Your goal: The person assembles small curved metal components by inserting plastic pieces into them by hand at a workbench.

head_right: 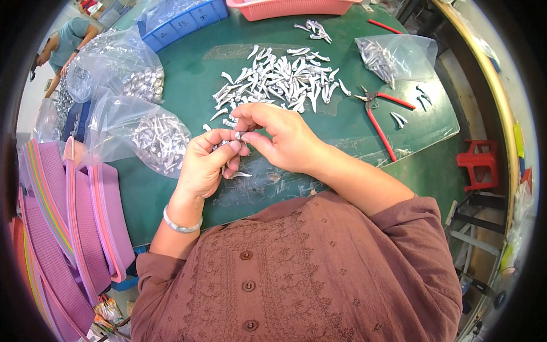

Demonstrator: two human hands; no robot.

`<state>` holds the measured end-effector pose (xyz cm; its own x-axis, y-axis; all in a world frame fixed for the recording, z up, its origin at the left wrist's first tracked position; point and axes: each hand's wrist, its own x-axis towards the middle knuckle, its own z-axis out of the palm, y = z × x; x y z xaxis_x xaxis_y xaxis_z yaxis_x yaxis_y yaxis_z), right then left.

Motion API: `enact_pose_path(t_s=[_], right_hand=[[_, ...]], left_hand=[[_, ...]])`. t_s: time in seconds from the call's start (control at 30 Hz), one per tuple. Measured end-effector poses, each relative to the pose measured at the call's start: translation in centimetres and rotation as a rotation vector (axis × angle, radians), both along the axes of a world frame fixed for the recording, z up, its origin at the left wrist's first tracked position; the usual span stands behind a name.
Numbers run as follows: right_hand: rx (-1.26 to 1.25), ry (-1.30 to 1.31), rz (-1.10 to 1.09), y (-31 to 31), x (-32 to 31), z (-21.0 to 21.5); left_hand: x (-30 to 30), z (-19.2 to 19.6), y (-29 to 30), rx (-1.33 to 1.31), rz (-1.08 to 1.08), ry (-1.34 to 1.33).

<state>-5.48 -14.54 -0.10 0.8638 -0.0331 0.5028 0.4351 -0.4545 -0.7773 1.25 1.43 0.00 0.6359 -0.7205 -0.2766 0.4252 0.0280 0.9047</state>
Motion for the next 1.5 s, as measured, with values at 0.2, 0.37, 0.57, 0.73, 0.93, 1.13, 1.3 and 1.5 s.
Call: enact_pose_path(t_s=[0.2,0.37,0.57,0.73,0.93,1.13,1.3,1.5], right_hand=[[0.057,0.008,0.006,-0.1,-0.1,-0.2],[0.075,0.066,0.024,-0.2,-0.2,-0.2],[0.022,0.006,-0.013,0.1,0.0,-0.1],[0.001,-0.002,-0.014,0.0,-0.1,0.0],[-0.212,-0.200,-0.104,-3.0,-1.1,1.8],[0.134,-0.587,-0.912,-12.8,-4.8,6.1],[0.107,-0.587,-1.071,-20.3,-6.5,5.7],[-0.130,-0.424,-1.068,-16.8,-5.8,5.6]], left_hand=[[0.1,0.1,0.1,-0.037,-0.025,0.048],[0.1,0.0,0.2,-0.060,-0.029,0.094],[0.1,0.0,0.2,-0.037,-0.019,0.065],[-0.1,0.0,-0.1,0.033,0.012,-0.053],[-0.2,0.2,-0.1,0.097,0.049,-0.047],[0.0,-0.2,-0.2,-0.032,0.029,0.020],[0.0,0.1,-0.3,-0.042,0.032,0.024],[0.4,0.2,-0.3,-0.047,0.076,0.061]])
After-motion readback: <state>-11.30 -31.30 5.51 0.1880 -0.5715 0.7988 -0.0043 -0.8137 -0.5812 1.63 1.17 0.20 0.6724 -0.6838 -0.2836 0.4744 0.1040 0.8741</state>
